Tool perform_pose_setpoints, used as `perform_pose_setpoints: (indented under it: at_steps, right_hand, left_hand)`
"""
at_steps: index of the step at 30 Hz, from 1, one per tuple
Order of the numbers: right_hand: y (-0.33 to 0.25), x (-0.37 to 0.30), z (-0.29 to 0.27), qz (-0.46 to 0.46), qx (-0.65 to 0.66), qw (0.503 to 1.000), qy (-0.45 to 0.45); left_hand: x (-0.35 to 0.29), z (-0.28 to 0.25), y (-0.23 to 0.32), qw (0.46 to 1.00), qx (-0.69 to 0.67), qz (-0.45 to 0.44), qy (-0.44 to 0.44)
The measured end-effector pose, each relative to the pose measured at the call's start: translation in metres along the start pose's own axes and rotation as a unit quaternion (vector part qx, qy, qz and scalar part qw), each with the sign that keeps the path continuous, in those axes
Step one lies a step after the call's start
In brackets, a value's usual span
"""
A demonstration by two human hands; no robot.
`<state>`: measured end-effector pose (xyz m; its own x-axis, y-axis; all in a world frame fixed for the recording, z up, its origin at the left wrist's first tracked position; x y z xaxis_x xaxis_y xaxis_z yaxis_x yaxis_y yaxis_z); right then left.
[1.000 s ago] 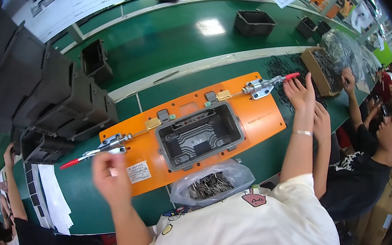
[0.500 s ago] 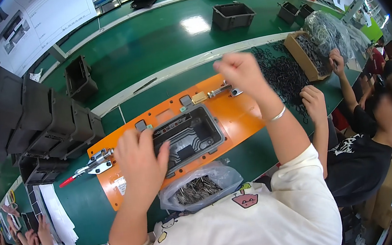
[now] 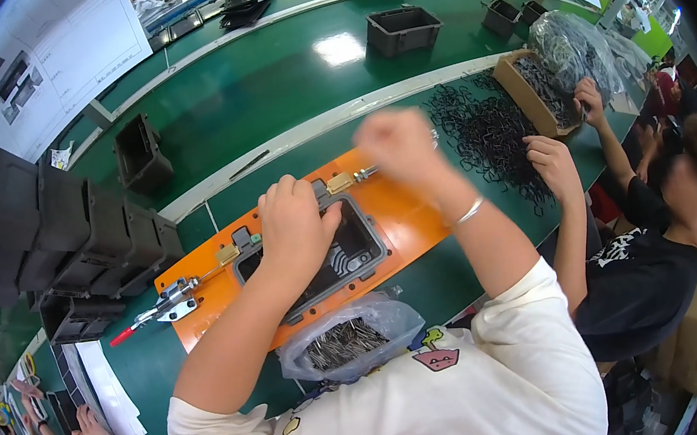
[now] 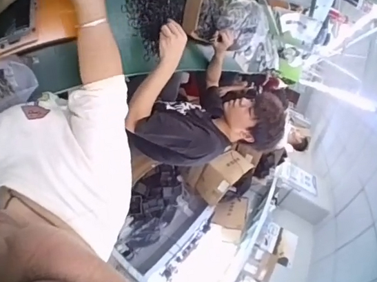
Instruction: Assembling small components into a plastic housing on an assembly line.
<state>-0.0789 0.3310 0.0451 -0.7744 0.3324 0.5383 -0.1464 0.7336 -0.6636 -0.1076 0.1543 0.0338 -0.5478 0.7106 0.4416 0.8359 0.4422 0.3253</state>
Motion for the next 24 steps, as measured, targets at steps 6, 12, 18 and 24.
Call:
perform_pose_setpoints:
  at_steps: [6,12,18,24]
  right_hand:
    - [0.001,0.008,-0.001,0.091,0.050,0.995,-0.010]
    - [0.008,0.022,-0.029,0.113,0.169,0.979,-0.010]
    - [0.031,-0.024,-0.126,0.169,0.052,0.947,0.267]
    - [-0.059,-0.076,0.014,0.100,-0.124,0.975,-0.151]
  left_hand:
    - [-0.001,0.001,-0.004,1.000,0.006,0.009,0.005]
    - [-0.007,-0.024,-0.003,1.000,-0.003,0.004,-0.022]
    - [-0.081,-0.085,-0.032,0.988,0.029,-0.145,-0.033]
    - [-0.109,-0.071,-0.053,0.969,0.004,-0.219,-0.116]
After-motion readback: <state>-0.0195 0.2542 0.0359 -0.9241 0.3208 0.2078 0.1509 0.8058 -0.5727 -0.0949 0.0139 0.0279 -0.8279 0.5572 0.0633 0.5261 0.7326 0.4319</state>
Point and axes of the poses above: each hand's wrist, its own x-axis towards the middle knuckle, its own z-axis out of the palm, y = z × x, the point moved 7 cm from there along x, towards the middle knuckle, and after that the axes turned 5 degrees about z, right-handed, at the moved point
